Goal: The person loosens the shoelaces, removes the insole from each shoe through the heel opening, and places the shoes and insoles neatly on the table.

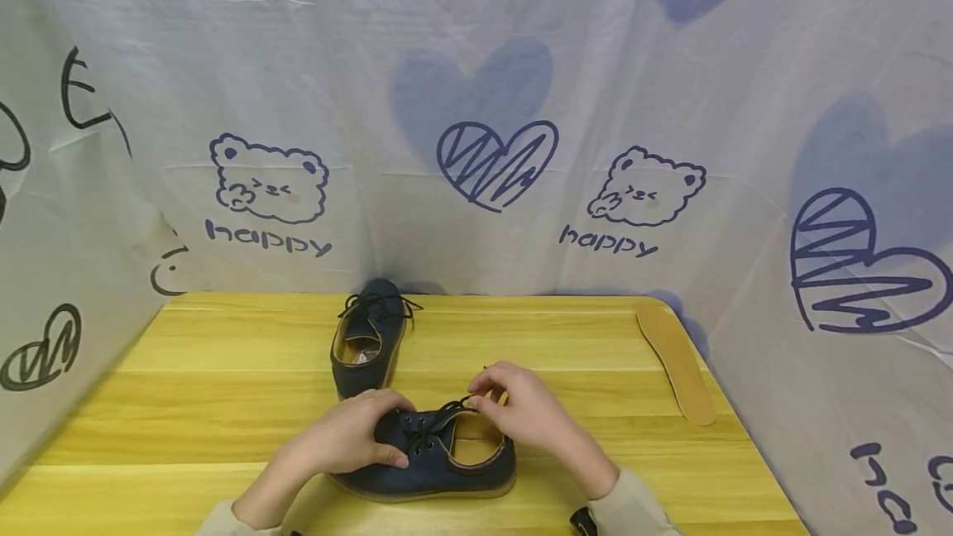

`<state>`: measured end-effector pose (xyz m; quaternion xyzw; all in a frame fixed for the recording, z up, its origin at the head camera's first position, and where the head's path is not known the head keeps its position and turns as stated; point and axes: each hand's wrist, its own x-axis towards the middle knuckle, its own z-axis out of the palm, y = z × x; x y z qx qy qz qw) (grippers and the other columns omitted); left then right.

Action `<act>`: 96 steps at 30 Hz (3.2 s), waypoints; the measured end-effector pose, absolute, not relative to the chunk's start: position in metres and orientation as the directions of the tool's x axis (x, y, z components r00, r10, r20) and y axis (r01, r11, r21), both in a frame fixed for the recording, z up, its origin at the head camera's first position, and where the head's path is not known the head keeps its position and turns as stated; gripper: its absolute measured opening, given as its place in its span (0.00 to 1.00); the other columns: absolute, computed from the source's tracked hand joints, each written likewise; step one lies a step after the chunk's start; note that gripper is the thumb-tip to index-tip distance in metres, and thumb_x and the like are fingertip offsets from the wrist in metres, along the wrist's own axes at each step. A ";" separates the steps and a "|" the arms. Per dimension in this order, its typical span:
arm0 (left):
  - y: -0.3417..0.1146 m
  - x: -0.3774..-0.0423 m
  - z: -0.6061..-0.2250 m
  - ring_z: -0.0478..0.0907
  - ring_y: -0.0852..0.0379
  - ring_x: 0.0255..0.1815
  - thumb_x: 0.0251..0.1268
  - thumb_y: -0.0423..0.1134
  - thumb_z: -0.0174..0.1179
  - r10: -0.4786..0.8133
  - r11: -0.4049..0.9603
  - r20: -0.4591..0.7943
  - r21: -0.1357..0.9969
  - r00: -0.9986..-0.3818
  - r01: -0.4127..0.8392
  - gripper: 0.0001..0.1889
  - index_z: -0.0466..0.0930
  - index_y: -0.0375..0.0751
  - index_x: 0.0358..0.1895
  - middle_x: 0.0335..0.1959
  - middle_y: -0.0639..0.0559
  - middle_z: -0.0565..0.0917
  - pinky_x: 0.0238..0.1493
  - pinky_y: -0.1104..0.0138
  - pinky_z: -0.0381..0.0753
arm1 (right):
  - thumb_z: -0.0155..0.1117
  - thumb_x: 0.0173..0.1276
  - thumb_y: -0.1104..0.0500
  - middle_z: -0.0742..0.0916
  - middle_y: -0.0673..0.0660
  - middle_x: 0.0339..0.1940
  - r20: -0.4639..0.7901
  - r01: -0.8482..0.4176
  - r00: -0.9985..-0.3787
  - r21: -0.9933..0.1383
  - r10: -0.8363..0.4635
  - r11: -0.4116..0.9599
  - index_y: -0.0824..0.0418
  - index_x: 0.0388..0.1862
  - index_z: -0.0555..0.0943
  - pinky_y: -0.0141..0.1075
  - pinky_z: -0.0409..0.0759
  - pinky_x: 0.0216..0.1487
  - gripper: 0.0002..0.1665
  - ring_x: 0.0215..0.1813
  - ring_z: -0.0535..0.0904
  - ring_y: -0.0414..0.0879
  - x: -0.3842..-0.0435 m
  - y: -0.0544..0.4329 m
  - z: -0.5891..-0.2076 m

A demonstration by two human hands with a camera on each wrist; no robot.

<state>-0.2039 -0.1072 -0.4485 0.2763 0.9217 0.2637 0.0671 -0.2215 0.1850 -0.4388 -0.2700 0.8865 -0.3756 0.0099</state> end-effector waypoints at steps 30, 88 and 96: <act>-0.131 -0.181 -0.440 0.80 0.48 0.58 0.58 0.48 0.79 0.472 0.693 0.087 0.578 -0.877 0.430 0.30 0.81 0.42 0.62 0.58 0.51 0.82 0.57 0.49 0.81 | 0.68 0.75 0.57 0.89 0.46 0.41 0.179 -0.597 -0.772 -0.534 -0.610 0.599 0.54 0.45 0.90 0.34 0.82 0.40 0.06 0.40 0.81 0.34 -0.217 0.176 -0.439; -0.226 -0.160 -0.443 0.72 0.58 0.24 0.64 0.40 0.68 -0.013 0.832 0.087 0.554 -0.996 0.038 0.10 0.74 0.47 0.35 0.27 0.55 0.79 0.24 0.65 0.68 | 0.74 0.69 0.50 0.81 0.41 0.20 0.284 -0.563 -0.825 -0.481 -0.489 0.672 0.49 0.28 0.80 0.25 0.67 0.22 0.13 0.20 0.70 0.30 -0.218 -0.015 -0.449; -0.232 -0.152 -0.442 0.71 0.57 0.26 0.65 0.37 0.63 -0.017 0.826 0.077 0.563 -0.997 0.029 0.08 0.71 0.44 0.35 0.25 0.53 0.76 0.26 0.65 0.69 | 0.69 0.72 0.52 0.77 0.40 0.17 0.286 -0.561 -0.827 -0.478 -0.484 0.676 0.48 0.26 0.76 0.26 0.66 0.22 0.14 0.19 0.69 0.33 -0.220 -0.007 -0.454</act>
